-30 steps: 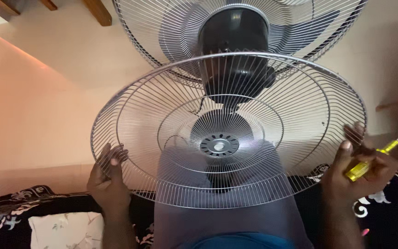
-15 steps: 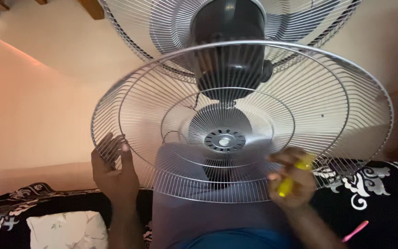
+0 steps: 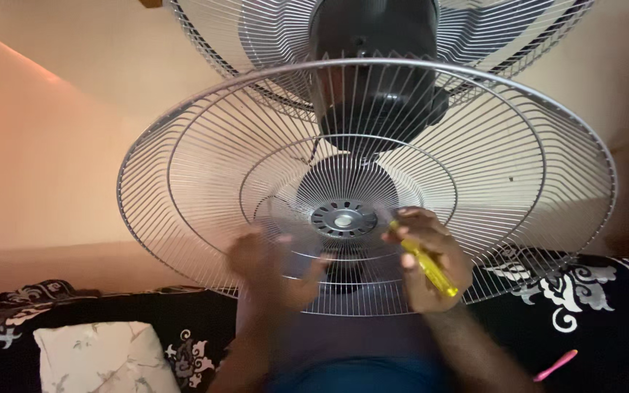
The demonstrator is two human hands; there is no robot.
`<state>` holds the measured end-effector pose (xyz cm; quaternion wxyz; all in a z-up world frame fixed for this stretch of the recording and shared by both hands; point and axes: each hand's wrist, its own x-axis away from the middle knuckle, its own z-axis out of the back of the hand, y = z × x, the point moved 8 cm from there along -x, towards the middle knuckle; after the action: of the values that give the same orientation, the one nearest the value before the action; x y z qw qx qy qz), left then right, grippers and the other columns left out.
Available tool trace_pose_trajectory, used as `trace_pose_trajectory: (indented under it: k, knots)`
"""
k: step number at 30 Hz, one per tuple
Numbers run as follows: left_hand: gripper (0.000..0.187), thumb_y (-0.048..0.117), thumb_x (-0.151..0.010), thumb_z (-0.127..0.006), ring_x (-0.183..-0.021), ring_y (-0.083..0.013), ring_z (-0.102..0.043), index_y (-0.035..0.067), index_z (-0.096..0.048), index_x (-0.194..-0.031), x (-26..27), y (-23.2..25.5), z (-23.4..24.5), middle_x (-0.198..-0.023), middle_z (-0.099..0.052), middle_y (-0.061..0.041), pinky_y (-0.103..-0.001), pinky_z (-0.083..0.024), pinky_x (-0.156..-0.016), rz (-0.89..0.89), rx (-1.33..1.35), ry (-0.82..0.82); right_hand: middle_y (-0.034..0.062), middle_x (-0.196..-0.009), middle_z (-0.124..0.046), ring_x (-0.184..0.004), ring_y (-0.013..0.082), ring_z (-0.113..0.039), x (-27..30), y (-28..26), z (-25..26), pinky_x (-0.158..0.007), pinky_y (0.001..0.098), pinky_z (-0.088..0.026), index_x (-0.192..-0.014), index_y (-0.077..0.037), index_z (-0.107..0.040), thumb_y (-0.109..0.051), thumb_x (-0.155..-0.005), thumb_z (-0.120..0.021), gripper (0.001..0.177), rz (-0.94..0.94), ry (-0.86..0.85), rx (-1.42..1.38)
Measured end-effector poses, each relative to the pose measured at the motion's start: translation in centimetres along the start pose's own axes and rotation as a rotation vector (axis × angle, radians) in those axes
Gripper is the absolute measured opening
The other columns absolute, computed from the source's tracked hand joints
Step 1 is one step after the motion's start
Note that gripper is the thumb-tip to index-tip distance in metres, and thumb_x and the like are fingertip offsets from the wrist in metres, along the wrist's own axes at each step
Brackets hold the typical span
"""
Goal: The person uses a yellow screwdriver to loosen and remove the central hub nut on a standing fan. They then detach the front wire cage and continue to unscrew the nut from the back side of the fan hub.
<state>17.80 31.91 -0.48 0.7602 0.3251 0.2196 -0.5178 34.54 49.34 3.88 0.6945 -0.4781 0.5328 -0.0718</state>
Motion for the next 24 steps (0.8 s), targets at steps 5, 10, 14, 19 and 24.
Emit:
trace_pose_trajectory:
  k: [5, 10, 14, 19, 24]
  knots:
    - [0.091, 0.074, -0.102, -0.045, -0.158, -0.042, -0.009, 0.008, -0.023, -0.16, 1.2, 5.5, -6.8, -0.172, -0.013, -0.026, -0.069, -0.003, -0.125, -0.04, 0.063, -0.128, 0.0191, -0.094, -0.071, -0.088, 0.0257, -0.076, 0.0, -0.8, -2.6, -0.086, 0.0421, -0.066, -0.114, 0.006, -0.059, 0.005, -0.096, -0.062, 0.018, 0.11, -0.008, 0.079]
    - [0.085, 0.074, -0.114, -0.034, -0.161, -0.0389, -0.006, 0.009, -0.021, -0.168, 2.8, 6.1, -10.2, -0.17, -0.012, -0.022, -0.066, 0.003, -0.127, -0.071, -0.067, -0.061, 0.0193, -0.085, -0.07, -0.078, 0.0252, -0.077, -0.8, -1.3, -3.2, -0.072, 0.0353, -0.068, -0.104, 0.007, -0.057, 0.004, -0.097, -0.062, 0.01, 0.156, -0.007, 0.272]
    - [0.068, 0.061, -0.111, -0.036, -0.161, -0.0358, -0.009, 0.019, -0.036, -0.164, 4.5, 6.6, -10.4, -0.17, -0.025, -0.021, -0.066, -0.001, -0.128, -0.148, -0.206, -0.068, 0.0179, -0.083, -0.07, -0.076, 0.0215, -0.077, -1.0, -1.0, -3.7, -0.069, 0.0338, -0.067, -0.103, 0.006, -0.058, 0.003, -0.097, -0.062, 0.008, 0.14, -0.006, 0.295]
    - [0.067, 0.069, -0.115, -0.031, -0.164, -0.035, -0.001, 0.023, -0.043, -0.162, 5.2, 6.3, -10.2, -0.174, -0.02, -0.017, -0.063, 0.001, -0.128, -0.218, -0.169, -0.075, 0.0202, -0.085, -0.069, -0.079, 0.0237, -0.076, -0.7, -0.9, -3.9, -0.071, 0.0361, -0.065, -0.107, 0.007, -0.056, 0.003, -0.099, -0.06, 0.01, 0.117, 0.015, 0.248]
    - [0.059, 0.062, -0.112, -0.039, -0.164, -0.0317, -0.005, 0.026, -0.056, -0.156, 5.6, 6.3, -10.3, -0.173, -0.021, -0.012, -0.062, 0.001, -0.129, -0.176, -0.2, -0.075, 0.0215, -0.092, -0.073, -0.083, 0.0254, -0.077, -0.5, -1.0, -3.6, -0.072, 0.0339, -0.065, -0.11, 0.007, -0.057, 0.004, -0.099, -0.059, 0.012, 0.034, -0.019, 0.345]
